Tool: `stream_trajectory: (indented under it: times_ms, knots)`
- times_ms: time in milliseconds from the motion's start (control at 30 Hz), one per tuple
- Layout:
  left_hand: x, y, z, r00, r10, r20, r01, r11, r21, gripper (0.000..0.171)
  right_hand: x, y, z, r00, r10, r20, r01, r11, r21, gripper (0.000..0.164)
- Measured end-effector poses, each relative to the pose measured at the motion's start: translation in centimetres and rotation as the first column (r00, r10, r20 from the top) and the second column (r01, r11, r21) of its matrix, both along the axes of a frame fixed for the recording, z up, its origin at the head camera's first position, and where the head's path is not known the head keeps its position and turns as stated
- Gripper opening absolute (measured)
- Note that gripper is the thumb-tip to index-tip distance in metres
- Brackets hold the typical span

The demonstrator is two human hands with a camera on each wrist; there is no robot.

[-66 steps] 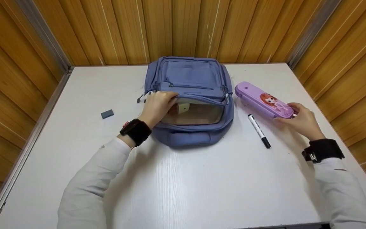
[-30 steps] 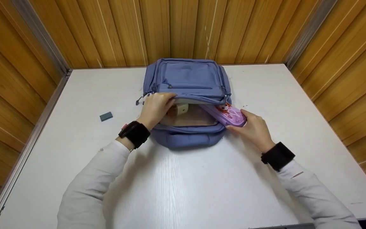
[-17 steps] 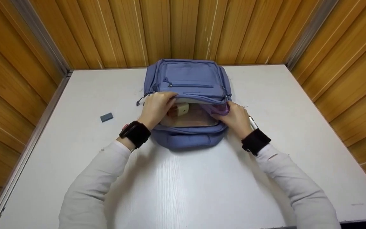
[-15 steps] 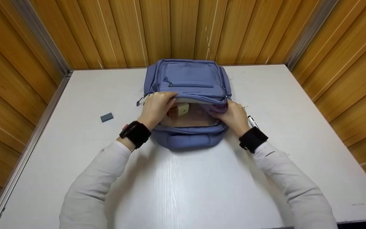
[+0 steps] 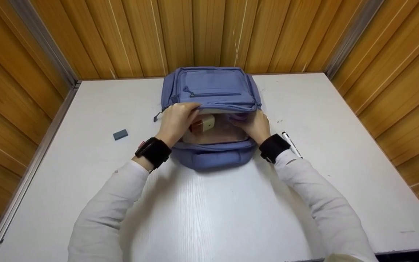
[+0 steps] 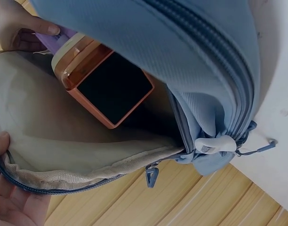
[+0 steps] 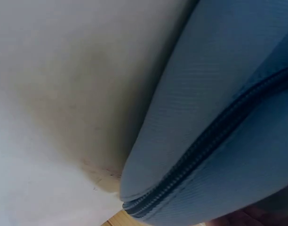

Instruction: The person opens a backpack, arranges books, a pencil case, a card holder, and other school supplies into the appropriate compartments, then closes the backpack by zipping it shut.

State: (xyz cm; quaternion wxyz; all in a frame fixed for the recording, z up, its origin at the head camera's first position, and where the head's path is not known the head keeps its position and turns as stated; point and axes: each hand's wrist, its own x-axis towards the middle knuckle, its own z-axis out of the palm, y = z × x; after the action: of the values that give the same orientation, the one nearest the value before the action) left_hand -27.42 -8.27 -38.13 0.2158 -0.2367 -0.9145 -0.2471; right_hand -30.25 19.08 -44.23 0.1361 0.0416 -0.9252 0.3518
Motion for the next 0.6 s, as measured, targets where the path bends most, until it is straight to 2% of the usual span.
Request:
stream_trajectory:
  times_ms: [200, 433, 600]
  knots:
    - [0.2, 0.0, 0.1, 1.0, 0.009, 0.02, -0.009, 1.0, 0.001, 0.021, 0.0, 0.0, 0.1, 1.0, 0.008, 0.011, -0.008, 0.999, 0.032, 0.074]
    - [0.2, -0.2, 0.2, 1.0, 0.003, 0.015, -0.003, 1.0, 0.002, 0.02, 0.3, 0.8, 0.5, 0.99, 0.143, -0.004, -0.143, 0.99, 0.018, 0.078]
    - [0.4, -0.3, 0.0, 1.0, -0.004, 0.016, 0.004, 1.0, 0.005, 0.02, 0.5, 1.8, 0.7, 0.98, 0.199, 0.001, -0.199, 0.979, 0.041, 0.071]
